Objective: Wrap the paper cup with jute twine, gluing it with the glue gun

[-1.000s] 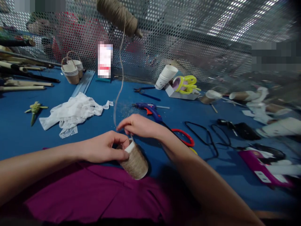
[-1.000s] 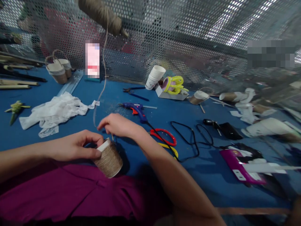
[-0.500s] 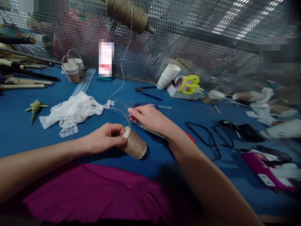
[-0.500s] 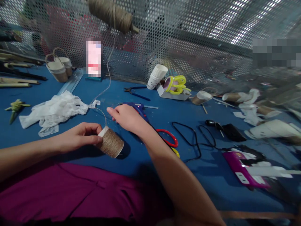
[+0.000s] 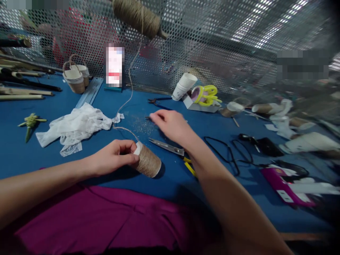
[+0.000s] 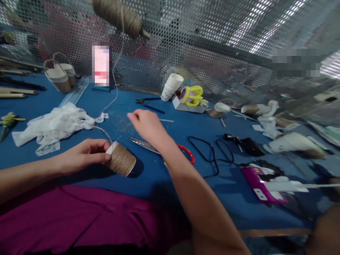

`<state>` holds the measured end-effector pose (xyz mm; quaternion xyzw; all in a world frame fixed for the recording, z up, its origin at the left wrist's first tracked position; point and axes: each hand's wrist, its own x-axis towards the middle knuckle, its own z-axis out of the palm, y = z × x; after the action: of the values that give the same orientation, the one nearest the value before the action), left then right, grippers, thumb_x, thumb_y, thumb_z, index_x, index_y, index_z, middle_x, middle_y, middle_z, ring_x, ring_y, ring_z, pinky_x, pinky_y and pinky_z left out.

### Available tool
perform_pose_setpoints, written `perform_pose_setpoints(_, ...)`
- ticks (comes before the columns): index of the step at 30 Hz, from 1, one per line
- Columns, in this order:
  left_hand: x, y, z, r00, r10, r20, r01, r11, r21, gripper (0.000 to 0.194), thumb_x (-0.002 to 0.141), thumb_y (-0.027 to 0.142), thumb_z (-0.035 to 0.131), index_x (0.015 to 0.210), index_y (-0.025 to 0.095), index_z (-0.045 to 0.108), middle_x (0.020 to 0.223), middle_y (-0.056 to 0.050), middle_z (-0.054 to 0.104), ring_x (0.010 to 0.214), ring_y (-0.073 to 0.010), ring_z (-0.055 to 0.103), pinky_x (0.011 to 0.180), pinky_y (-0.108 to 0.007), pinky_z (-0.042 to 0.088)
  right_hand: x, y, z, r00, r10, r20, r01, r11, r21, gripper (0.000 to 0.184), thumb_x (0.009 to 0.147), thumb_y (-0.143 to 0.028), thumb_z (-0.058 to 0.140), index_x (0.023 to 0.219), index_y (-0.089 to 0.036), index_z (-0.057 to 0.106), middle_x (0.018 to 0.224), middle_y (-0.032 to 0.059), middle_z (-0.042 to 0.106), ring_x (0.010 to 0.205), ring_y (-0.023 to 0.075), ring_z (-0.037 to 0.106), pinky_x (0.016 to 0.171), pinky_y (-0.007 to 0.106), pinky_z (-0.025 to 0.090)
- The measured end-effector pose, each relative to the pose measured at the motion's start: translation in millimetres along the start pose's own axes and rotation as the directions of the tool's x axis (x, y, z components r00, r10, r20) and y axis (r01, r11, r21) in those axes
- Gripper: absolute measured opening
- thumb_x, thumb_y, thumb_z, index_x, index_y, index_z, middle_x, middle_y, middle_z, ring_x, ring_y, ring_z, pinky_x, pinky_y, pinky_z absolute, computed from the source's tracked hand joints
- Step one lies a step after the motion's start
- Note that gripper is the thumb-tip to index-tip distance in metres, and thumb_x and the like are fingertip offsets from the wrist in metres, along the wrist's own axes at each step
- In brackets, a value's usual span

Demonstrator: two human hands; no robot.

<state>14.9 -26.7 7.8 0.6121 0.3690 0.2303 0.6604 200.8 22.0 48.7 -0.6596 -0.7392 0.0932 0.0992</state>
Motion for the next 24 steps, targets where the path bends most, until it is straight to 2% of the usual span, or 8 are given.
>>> perform_pose_setpoints(2,0,0,-1.5,0.999,0.040,-0.003,-0.040,0.999,0.028,0.015,0.071,0.027,0.053,0.066,0.014,0.047,0.065,0.003,0.044,0.062,-0.0094,0.041,0.062,-0.024,0.035,9,27,1,0.992,0.128,-0.025,-0.129,0.988,-0.086,0.026,0.084,-0.027,0.047,0.089,-0.010,0.066,0.089,0.0160,0.067,0.085,0.0254,0.062,0.070,0.033,0.043)
perform_pose_setpoints(7,1,-1,-4.3,0.988,0.153,0.020,-0.154,0.965,0.215,0.014,0.076,0.027,0.050,0.071,0.014,0.050,0.073,0.000,0.050,0.072,-0.0127,0.046,0.071,-0.027,0.037,21,66,20,0.968,0.244,0.058,-0.239,0.968,-0.076,0.007,0.066,-0.014,0.060,0.072,-0.012,0.065,0.073,0.0146,0.066,0.073,0.0277,0.063,0.060,0.033,0.043)
perform_pose_setpoints(10,2,-2,-6.0,0.981,0.193,0.029,-0.193,0.938,0.289,0.015,0.078,0.027,0.048,0.073,0.013,0.052,0.075,-0.001,0.052,0.073,-0.0138,0.047,0.073,-0.028,0.038,16,65,22,0.960,0.279,0.026,-0.280,0.959,0.036,0.022,0.069,-0.016,0.058,0.090,-0.011,0.060,0.076,0.0130,0.067,0.073,0.0256,0.063,0.061,0.034,0.044)
perform_pose_setpoints(15,4,0,-11.2,0.977,0.211,0.029,-0.210,0.928,0.308,0.015,0.080,0.026,0.047,0.074,0.013,0.052,0.076,-0.002,0.053,0.074,-0.0139,0.048,0.072,-0.028,0.039,-18,53,-1,0.972,0.233,-0.007,-0.216,0.911,0.350,0.038,0.074,-0.021,0.056,0.109,-0.015,0.046,0.081,0.0045,0.067,0.065,0.0141,0.063,0.063,0.027,0.050)
perform_pose_setpoints(16,4,1,-12.3,0.975,0.219,0.023,-0.215,0.926,0.310,0.015,0.080,0.026,0.047,0.074,0.014,0.052,0.075,-0.001,0.053,0.073,-0.0138,0.048,0.071,-0.027,0.039,-27,51,-6,0.977,0.211,-0.010,-0.170,0.817,0.551,0.036,0.070,-0.023,0.061,0.104,-0.016,0.049,0.080,0.0041,0.067,0.062,0.0137,0.062,0.061,0.027,0.050)
perform_pose_setpoints(18,5,1,-14.1,0.973,0.231,0.008,-0.222,0.922,0.316,0.015,0.081,0.026,0.048,0.073,0.014,0.052,0.074,-0.001,0.053,0.072,-0.0134,0.048,0.069,-0.027,0.040,-44,48,-12,0.979,0.185,0.081,-0.186,0.669,0.719,0.025,0.067,-0.033,0.067,0.082,-0.017,0.056,0.070,0.0020,0.065,0.056,0.0133,0.060,0.055,0.027,0.050)
perform_pose_setpoints(21,6,1,-15.3,0.973,0.233,-0.001,-0.220,0.921,0.321,0.016,0.081,0.026,0.048,0.073,0.013,0.052,0.073,-0.002,0.053,0.069,-0.0131,0.048,0.067,-0.026,0.040,-63,39,-15,0.983,0.126,0.135,-0.184,0.722,0.667,0.021,0.071,-0.038,0.064,0.068,-0.018,0.059,0.060,0.0011,0.062,0.054,0.0129,0.058,0.051,0.025,0.047)
perform_pose_setpoints(24,7,0,-15.7,0.974,0.226,0.005,-0.215,0.922,0.322,0.017,0.082,0.026,0.047,0.073,0.013,0.052,0.073,-0.002,0.053,0.070,-0.0131,0.048,0.068,-0.027,0.040,-74,26,-14,0.984,0.063,0.169,-0.158,0.750,0.643,0.021,0.075,-0.037,0.058,0.081,-0.018,0.062,0.050,-0.0027,0.056,0.043,0.0113,0.051,0.043,0.024,0.044)
